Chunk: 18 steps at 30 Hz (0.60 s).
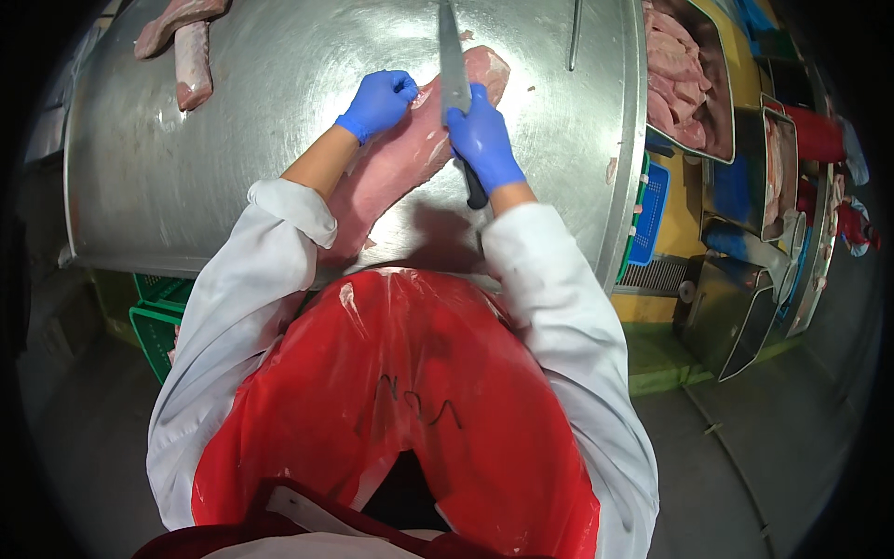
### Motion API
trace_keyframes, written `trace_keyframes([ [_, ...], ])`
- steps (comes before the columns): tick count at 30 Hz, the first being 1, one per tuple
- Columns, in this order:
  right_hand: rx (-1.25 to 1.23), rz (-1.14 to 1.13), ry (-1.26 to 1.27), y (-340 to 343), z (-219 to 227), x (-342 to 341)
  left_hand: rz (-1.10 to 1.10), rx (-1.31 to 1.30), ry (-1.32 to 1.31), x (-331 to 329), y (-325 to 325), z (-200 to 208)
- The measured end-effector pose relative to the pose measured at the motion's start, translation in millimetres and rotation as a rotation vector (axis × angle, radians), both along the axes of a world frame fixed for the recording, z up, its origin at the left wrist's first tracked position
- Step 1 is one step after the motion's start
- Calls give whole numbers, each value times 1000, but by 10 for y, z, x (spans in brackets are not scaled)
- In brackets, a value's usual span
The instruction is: The person uses a knife to trim fat and cut large pieces of raw meat on a stainless steel table. They separate the trimmed meat and fat, placing the trimmed pieces into a green bin while continuing to process additional cuts.
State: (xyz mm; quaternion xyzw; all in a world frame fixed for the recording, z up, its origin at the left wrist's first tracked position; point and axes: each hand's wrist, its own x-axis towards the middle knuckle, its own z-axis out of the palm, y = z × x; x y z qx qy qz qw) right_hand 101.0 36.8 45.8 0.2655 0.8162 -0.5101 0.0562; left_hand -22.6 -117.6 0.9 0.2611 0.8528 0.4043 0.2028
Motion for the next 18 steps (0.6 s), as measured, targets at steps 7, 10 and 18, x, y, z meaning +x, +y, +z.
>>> trace_keyframes([
  [7, -218, 354, -278, 227, 379, 565, -21, -4, 237, 32, -45, -21],
  [10, -383, 329, -359, 237, 542, 794, 55, 135, 173, 65, -72, -88],
  [18, -277, 401, -130, 51, 130, 392, 83, 108, 143, -25, -87, 76],
])
